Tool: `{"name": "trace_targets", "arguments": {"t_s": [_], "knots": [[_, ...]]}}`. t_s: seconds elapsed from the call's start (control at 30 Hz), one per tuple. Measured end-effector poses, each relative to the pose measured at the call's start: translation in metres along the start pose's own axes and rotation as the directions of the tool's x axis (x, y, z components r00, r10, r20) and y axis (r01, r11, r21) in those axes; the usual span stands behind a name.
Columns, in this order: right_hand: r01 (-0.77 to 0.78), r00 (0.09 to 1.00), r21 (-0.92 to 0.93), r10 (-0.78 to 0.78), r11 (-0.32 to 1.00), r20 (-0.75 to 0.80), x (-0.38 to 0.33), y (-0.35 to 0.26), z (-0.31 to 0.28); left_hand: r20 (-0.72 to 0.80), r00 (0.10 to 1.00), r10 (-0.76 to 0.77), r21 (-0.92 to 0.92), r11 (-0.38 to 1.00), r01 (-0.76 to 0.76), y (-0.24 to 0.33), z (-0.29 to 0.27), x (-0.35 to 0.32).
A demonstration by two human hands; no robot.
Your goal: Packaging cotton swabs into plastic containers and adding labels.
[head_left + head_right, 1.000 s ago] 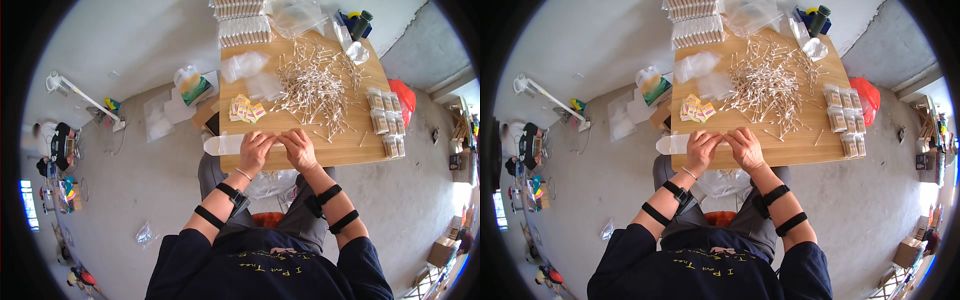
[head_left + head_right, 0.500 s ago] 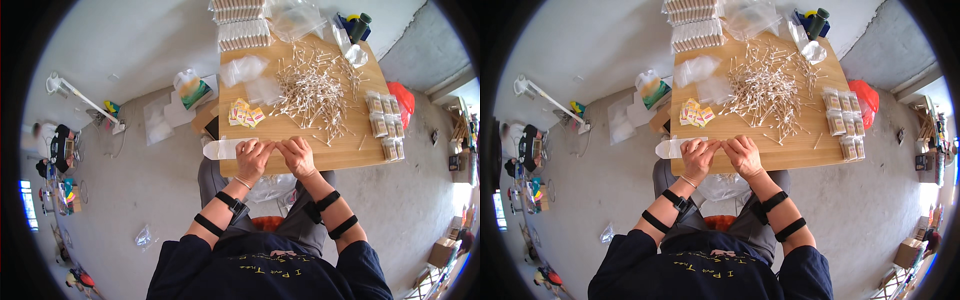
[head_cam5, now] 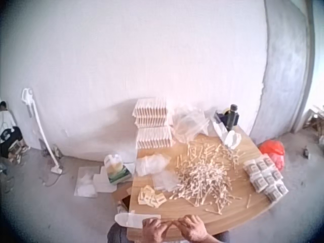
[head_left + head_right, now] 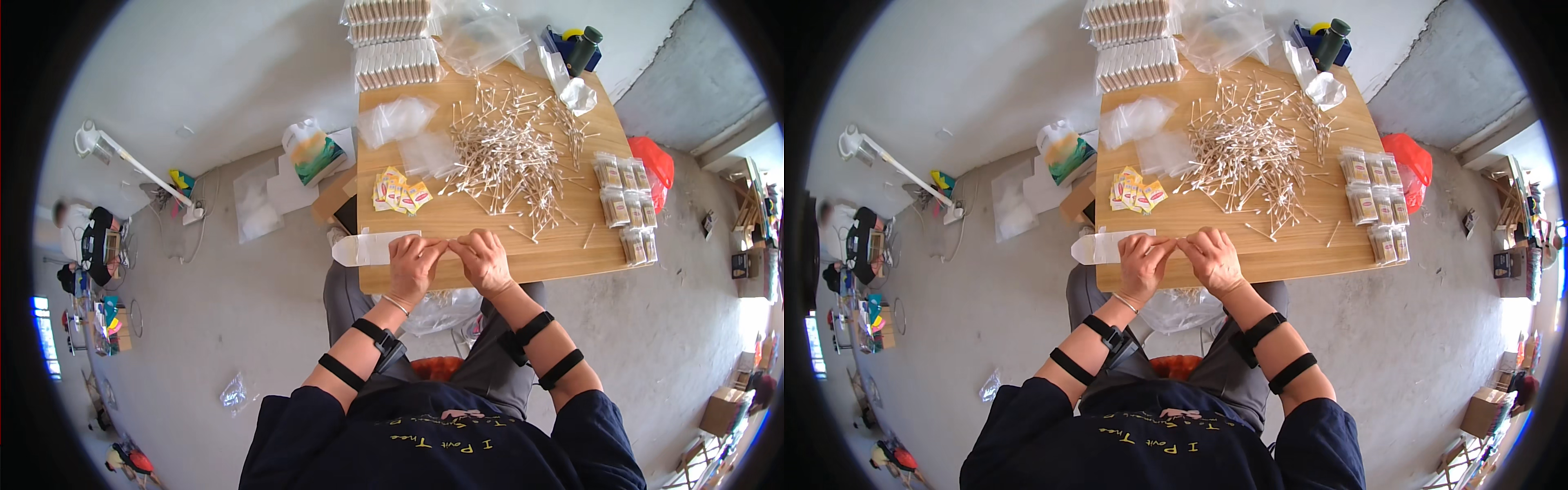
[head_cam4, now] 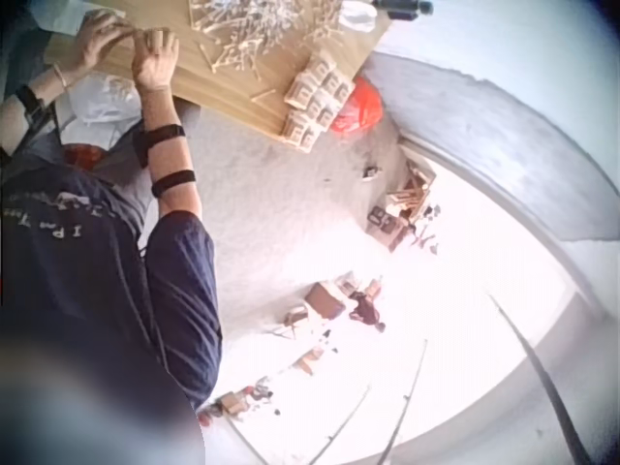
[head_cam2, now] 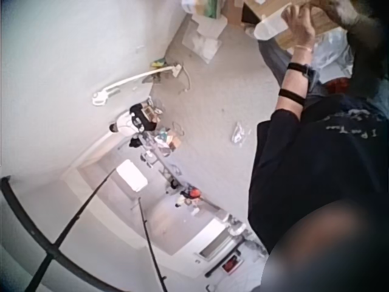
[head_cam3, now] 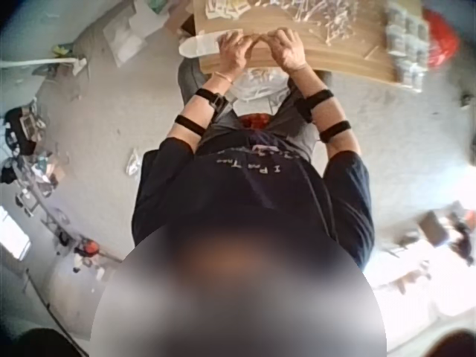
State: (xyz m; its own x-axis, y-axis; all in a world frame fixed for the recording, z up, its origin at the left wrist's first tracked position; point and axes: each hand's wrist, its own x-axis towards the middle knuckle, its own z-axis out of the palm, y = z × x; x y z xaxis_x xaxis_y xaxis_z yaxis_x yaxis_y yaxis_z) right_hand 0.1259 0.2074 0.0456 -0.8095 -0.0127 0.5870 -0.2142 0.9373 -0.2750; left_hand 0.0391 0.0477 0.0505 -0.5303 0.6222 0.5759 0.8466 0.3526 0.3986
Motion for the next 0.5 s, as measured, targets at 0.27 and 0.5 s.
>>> {"name": "trace_targets", "arguments": {"t_s": [0.27, 0.5], "knots": [[-0.492, 0.871, 0.407, 0.439, 0.769, 0.223, 0.017, 0.013, 0.001, 0.286, 0.905, -0.316, -0.456, 0.785, 0.419, -0.016, 0.005, 0.016], [-0.550, 0.827, 0.509, 0.515, 0.663, 0.223, 0.012, 0.007, 0.003, 0.521, 0.748, -0.412, -0.639, 0.392, 0.661, -0.013, 0.012, 0.011]]}}
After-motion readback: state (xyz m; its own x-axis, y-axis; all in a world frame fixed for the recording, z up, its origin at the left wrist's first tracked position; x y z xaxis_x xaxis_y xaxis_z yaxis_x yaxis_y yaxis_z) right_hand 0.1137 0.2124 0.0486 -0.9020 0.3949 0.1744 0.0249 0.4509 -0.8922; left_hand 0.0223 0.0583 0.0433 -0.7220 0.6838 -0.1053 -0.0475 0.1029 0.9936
